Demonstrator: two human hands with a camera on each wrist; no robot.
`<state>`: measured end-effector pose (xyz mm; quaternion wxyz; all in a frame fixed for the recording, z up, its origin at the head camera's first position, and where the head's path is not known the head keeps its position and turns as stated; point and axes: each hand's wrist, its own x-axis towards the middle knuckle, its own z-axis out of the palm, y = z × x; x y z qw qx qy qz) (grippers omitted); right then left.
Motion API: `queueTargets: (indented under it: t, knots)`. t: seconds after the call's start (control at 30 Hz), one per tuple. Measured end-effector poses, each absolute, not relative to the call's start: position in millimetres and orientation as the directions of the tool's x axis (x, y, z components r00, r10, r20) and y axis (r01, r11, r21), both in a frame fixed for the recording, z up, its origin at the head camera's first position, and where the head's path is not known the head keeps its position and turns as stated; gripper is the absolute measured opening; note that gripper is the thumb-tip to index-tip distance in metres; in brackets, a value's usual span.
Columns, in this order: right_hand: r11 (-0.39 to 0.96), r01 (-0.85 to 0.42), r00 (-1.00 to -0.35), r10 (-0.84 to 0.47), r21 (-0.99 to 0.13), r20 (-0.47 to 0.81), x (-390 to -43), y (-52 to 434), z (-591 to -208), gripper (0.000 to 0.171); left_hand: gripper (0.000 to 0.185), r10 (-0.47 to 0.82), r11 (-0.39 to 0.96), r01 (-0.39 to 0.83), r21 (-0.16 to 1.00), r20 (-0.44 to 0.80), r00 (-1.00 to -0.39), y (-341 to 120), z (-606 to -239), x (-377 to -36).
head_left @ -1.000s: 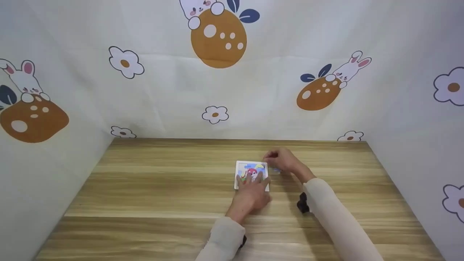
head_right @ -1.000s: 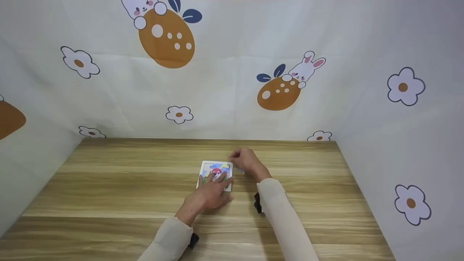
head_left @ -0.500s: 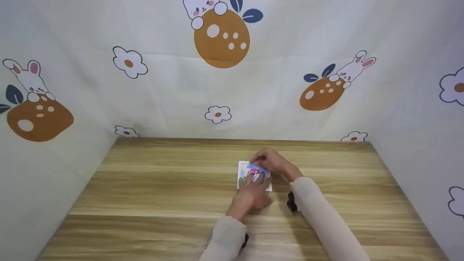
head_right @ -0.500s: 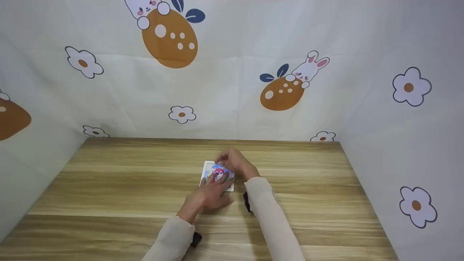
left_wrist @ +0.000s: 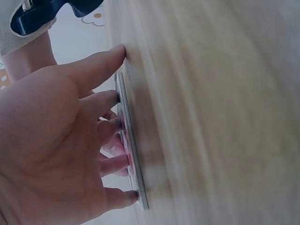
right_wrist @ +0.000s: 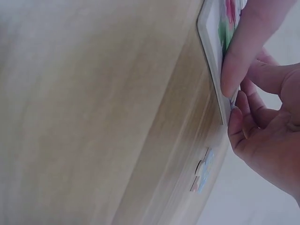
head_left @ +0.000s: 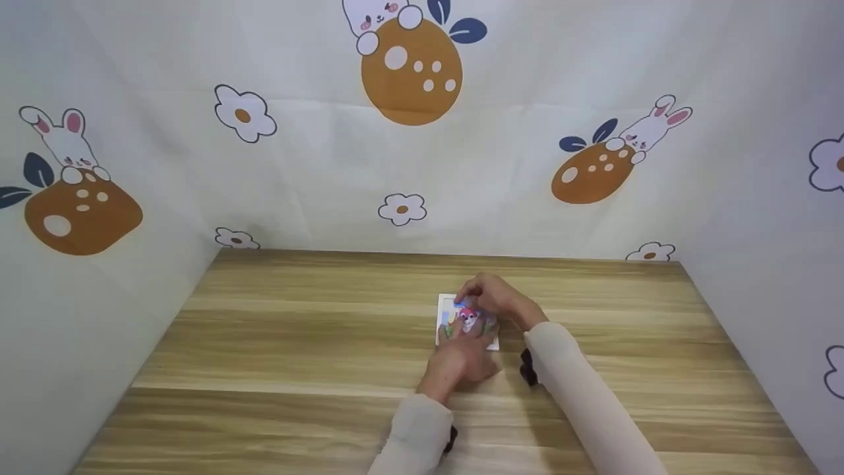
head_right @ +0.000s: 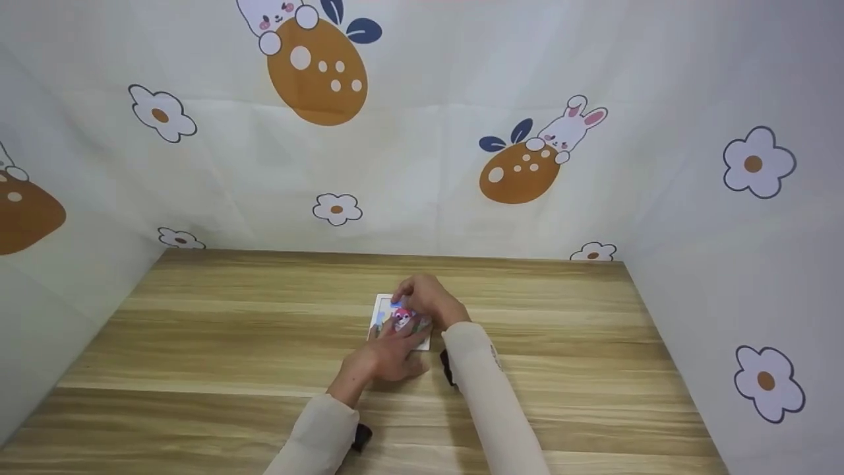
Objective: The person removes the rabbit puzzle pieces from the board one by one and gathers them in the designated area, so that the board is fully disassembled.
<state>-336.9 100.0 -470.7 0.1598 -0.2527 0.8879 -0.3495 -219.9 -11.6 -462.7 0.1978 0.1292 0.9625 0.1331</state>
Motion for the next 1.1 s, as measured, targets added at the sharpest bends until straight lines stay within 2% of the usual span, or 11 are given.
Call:
queueTargets:
  t: [0.17,0.43,0.7,0.97,1.1]
  knots:
    - [0.637,-0.292,-0.83,-0.54,-0.713,-0.143,-336.1,99.0,-470.4,0.032,0.072,0.3,0.933,0.194,0.302,-0.358,-0.884,-10.4,-463.2,-219.0]
    - [0.613,-0.345,-0.818,-0.568,-0.711,-0.093,-334.9,102.0,-471.7,0.037,0.072,0.298,0.931,0.18,0.319,-0.373,-0.879,-8.3,-463.4,-218.6]
    - [0.618,-0.309,-0.834,-0.542,-0.723,-0.106,-333.0,106.7,-469.9,0.032,0.074,0.301,0.925,0.171,0.34,-0.375,-0.877,-6.5,-463.7,-218.9]
    - [0.541,-0.375,-0.814,-0.581,-0.753,-0.013,-337.0,112.4,-463.3,0.024,0.072,0.289,0.932,0.172,0.32,-0.369,-0.883,-9.2,-463.1,-220.3]
    - [0.542,-0.364,-0.829,-0.559,-0.758,-0.002,-341.4,125.0,-454.3,0.023,0.072,0.281,0.935,0.164,0.315,-0.375,-0.883,-9.6,-462.6,-221.3]
